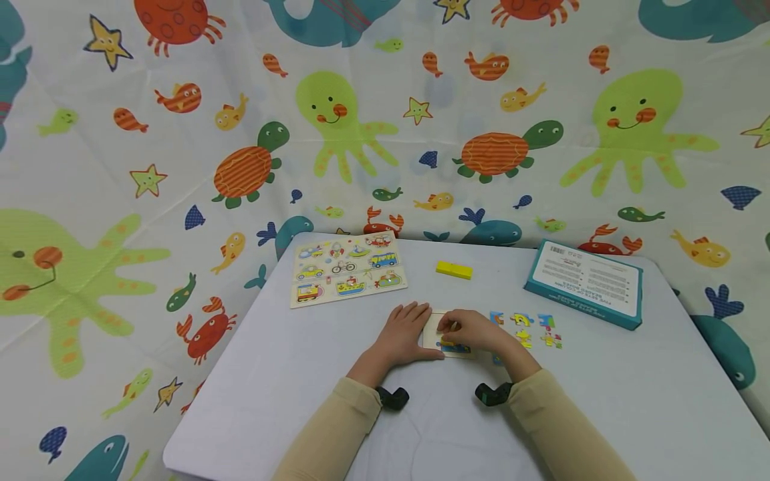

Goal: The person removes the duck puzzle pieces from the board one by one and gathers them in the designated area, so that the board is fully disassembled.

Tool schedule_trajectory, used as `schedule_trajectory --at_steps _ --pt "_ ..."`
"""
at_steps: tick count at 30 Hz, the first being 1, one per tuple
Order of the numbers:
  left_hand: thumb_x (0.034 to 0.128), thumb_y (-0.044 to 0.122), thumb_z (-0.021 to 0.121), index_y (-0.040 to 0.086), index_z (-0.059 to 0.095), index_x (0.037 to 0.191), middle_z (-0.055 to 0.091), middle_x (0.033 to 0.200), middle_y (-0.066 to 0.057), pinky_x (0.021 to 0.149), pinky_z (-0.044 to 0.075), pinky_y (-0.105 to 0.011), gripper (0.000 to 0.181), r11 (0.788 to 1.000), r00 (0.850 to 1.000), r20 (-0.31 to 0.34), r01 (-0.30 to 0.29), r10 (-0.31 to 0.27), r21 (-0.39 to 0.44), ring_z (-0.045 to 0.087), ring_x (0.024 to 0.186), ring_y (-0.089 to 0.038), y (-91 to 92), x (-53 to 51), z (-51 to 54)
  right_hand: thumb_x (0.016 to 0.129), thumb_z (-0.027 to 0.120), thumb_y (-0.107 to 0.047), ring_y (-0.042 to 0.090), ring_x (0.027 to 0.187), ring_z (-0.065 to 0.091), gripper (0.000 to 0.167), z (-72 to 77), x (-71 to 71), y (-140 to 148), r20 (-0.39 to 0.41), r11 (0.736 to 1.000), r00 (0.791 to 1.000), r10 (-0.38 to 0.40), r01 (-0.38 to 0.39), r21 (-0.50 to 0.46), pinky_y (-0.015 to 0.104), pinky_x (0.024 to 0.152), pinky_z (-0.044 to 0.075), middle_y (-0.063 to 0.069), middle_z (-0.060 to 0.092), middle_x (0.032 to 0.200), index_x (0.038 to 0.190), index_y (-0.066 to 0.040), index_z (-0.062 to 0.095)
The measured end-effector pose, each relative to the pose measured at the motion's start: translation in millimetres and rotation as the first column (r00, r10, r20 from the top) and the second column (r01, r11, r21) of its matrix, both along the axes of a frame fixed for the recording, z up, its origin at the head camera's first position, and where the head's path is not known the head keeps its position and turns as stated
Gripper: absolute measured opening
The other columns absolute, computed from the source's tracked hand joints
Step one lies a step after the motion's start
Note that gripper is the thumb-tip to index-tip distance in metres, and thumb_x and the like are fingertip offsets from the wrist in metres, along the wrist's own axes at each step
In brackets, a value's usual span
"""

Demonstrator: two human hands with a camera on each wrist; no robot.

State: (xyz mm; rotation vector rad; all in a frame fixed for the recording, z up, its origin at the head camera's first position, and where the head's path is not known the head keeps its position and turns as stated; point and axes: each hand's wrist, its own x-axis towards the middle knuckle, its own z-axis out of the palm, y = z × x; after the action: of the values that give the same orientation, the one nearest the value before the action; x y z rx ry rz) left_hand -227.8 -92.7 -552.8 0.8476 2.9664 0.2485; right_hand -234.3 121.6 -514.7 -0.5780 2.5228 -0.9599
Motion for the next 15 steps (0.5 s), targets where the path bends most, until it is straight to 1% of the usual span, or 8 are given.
schedule_trajectory --at_steps 7,15 --pt "0.0747 0.088 0.049 0.017 0.03 0.157 0.031 0.162 0.002 0.123 0.019 -0.05 0.11 1.0 1.0 -0.009 0.005 -0.005 0.001 0.024 0.151 -0.023 -0.6 -0.4 -1.1 0.089 0.073 -0.023 0.013 0.085 0.056 0.009 -0.1 1.4 -0.9 0.004 1.0 1.0 -0.008 0.008 0.026 0.033 0.081 0.05 -0.005 0.065 0.094 0.097 -0.019 0.07" --pt "0.0746 0.089 0.048 0.018 0.029 0.157 0.03 0.162 0.002 0.123 0.019 -0.049 0.11 1.0 1.0 -0.007 0.003 -0.003 -0.002 0.024 0.151 -0.023 -0.3 -0.4 -1.7 0.089 0.073 -0.019 0.013 0.082 0.054 0.004 0.6 2.5 -2.5 -0.023 0.997 1.0 0.004 -0.003 0.074 0.033 0.079 0.049 -0.004 0.062 0.092 0.092 -0.019 0.07"
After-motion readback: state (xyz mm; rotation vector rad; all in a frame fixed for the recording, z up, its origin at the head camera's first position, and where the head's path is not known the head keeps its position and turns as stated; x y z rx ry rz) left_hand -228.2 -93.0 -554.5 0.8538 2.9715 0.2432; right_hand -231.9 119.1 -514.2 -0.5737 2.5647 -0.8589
